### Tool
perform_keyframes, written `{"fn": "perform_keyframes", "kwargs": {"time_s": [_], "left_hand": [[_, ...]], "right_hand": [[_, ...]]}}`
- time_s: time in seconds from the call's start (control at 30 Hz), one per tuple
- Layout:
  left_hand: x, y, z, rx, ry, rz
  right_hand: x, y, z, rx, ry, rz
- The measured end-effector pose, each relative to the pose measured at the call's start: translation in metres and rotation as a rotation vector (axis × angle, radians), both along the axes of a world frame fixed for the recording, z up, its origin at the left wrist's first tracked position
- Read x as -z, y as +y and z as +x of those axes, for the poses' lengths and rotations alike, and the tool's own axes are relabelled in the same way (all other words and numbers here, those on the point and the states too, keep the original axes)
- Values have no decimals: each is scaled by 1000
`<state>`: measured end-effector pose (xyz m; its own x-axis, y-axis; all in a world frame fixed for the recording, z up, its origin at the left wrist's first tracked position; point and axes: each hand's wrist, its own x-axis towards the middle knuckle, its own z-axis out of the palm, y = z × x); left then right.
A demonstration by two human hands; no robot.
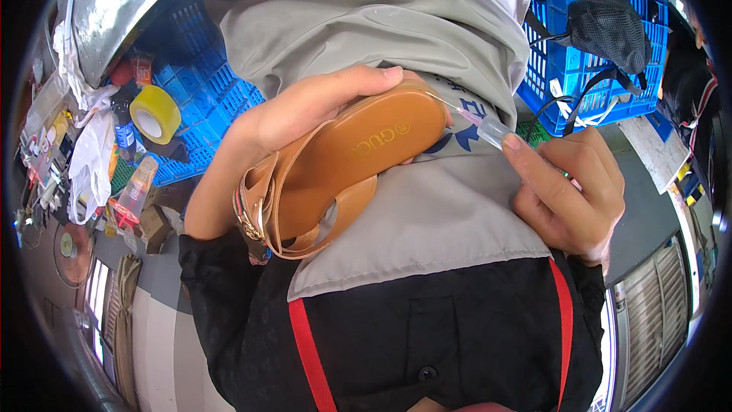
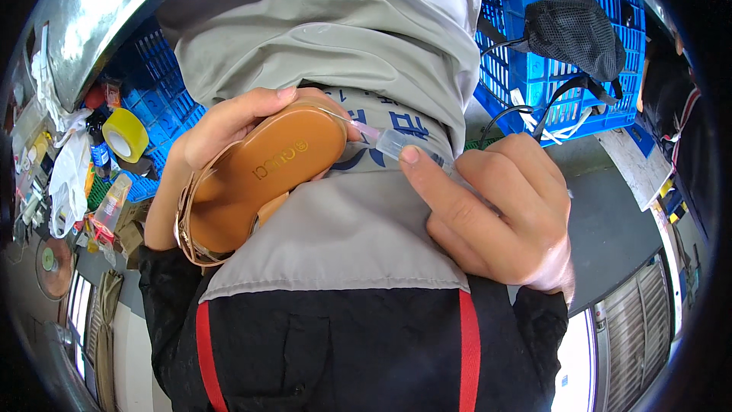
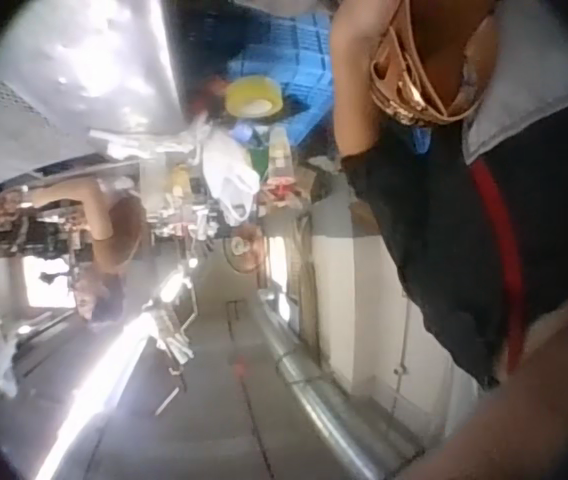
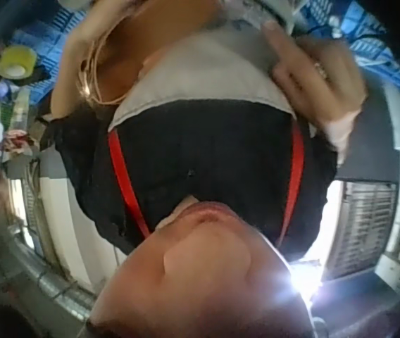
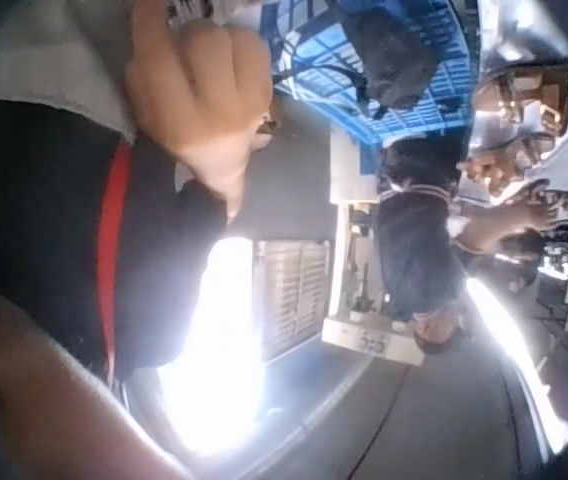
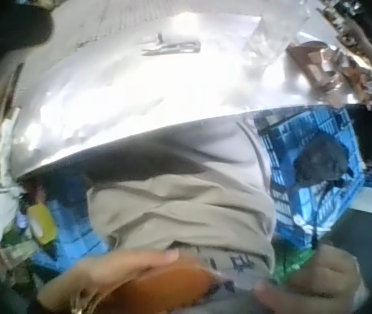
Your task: Apply adhesive with a syringe to precisely glue leather straps on sandals at a factory assembly conveyor belt line.
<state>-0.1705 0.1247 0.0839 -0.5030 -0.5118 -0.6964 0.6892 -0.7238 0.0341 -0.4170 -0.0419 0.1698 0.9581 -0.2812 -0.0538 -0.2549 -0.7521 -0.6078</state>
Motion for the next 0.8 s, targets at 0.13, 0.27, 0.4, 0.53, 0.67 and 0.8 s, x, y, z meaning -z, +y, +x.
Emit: {"fn": "perform_keyframes", "kwargs": {"time_s": [0.13, 0.27, 0.4, 0.53, 0.67, 0.8], "left_hand": [[1, -2, 0, 18, 12, -2], [3, -2, 2, 19, 28, -12], [3, -2, 0, 15, 34, 17], [-3, -6, 1, 35, -13, 2], [-12, -6, 4, 70, -61, 53], [-7, -7, 1, 43, -45, 18]], "right_hand": [[4, -3, 0, -49, -52, -9], [5, -3, -1, -66, -51, -15], [3, -5, 1, -96, -43, -30], [-3, -11, 4, -184, -16, -85], [-5, -17, 7, -309, -33, -174], [-3, -18, 9, -349, -65, -227]]}}
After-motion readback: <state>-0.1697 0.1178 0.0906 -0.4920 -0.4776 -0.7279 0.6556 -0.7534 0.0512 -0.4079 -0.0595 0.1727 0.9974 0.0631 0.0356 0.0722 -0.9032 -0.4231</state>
